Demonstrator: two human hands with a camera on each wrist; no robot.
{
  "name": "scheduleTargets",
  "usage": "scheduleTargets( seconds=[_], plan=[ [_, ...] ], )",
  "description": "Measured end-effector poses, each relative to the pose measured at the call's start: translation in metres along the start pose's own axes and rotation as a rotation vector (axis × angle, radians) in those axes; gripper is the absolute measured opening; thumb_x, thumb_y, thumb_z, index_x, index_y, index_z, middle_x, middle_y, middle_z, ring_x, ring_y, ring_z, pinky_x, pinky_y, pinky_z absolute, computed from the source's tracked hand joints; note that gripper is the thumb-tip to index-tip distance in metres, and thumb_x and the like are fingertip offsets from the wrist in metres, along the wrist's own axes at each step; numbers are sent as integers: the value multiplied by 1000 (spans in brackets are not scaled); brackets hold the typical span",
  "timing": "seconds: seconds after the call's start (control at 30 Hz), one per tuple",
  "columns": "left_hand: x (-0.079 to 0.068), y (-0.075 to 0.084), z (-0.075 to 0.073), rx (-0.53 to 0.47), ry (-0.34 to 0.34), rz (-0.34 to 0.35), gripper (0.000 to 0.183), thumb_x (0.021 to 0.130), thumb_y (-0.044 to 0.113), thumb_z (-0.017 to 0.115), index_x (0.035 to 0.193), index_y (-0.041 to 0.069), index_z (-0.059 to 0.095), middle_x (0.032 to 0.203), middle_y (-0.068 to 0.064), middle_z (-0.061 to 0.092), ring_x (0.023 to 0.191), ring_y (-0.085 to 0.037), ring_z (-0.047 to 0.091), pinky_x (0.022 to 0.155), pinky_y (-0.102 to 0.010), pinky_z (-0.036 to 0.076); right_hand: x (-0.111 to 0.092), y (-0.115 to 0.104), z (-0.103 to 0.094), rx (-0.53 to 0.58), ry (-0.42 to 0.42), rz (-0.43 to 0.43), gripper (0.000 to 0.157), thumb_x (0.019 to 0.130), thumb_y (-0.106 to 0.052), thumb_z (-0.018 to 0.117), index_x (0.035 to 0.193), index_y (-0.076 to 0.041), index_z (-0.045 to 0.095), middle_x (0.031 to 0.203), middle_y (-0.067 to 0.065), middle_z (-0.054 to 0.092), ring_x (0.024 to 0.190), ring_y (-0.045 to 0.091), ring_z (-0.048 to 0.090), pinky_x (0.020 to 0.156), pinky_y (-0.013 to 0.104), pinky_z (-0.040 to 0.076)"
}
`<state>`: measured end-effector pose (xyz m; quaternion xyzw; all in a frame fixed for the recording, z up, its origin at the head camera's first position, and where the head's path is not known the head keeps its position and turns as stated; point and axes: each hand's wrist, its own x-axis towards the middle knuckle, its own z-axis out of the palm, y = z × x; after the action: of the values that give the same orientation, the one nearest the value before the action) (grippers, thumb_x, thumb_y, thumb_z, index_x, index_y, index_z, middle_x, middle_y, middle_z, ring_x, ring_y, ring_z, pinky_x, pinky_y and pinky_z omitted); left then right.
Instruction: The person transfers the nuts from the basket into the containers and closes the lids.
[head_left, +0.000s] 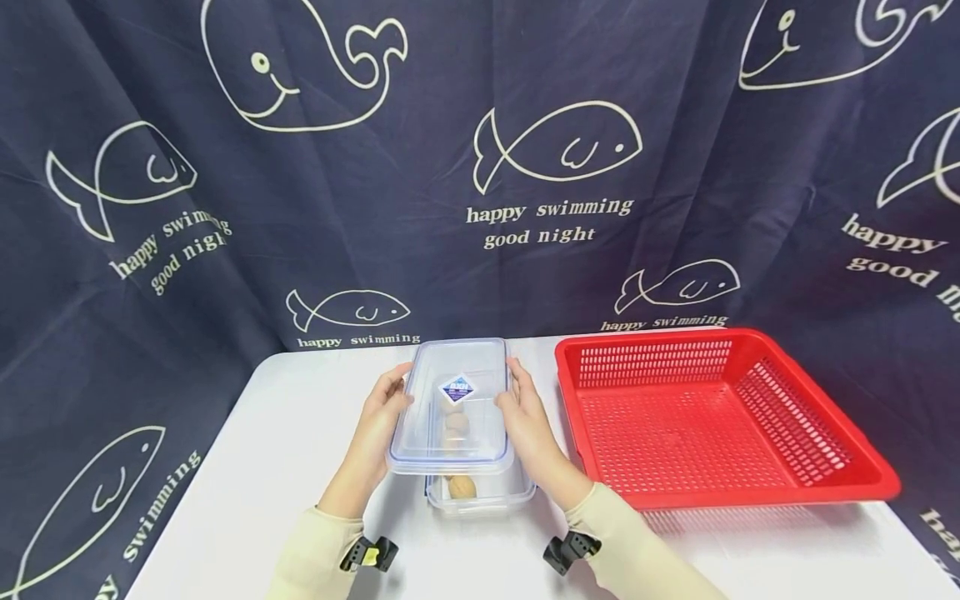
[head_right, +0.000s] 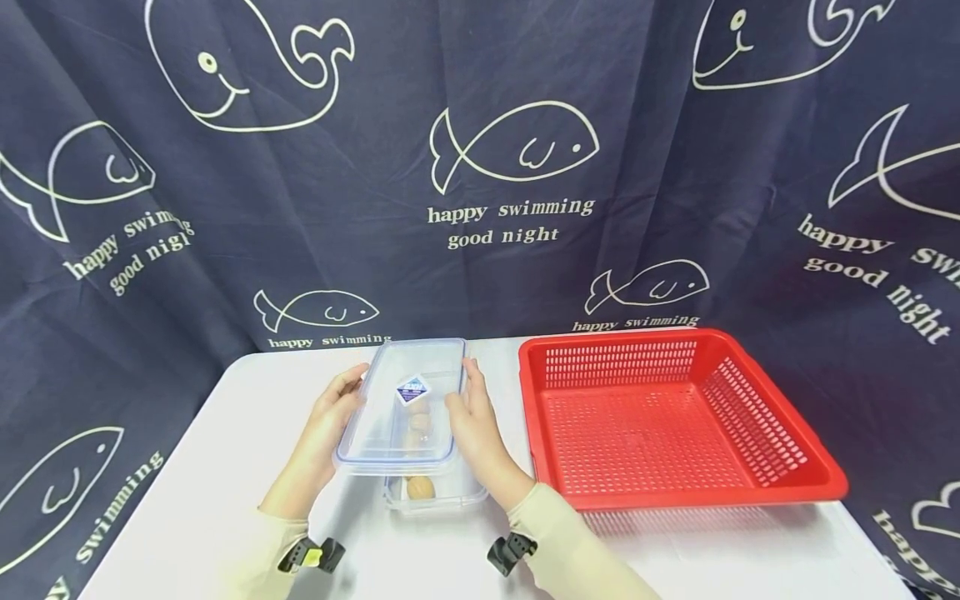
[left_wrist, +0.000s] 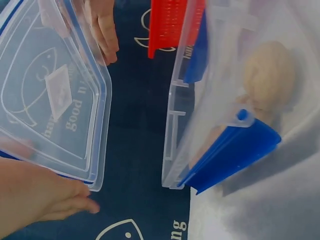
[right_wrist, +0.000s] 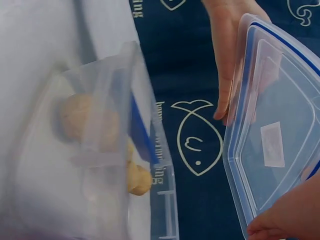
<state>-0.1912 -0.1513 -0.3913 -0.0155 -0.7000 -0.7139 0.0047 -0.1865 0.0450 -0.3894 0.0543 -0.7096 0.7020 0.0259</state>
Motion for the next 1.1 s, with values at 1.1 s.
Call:
scheduleTargets(
  seconds=[1.1],
  plan=[
    [0,-70,19,269,-92,-89,57,89,6,39,139,-1,13,145,-21,9,132,-33,9,108,-45,9,-10,67,-9,-498,79,-26,49,89,-3,44,133,10,25,131,31,34,120,43,33,101,51,27]
  ],
)
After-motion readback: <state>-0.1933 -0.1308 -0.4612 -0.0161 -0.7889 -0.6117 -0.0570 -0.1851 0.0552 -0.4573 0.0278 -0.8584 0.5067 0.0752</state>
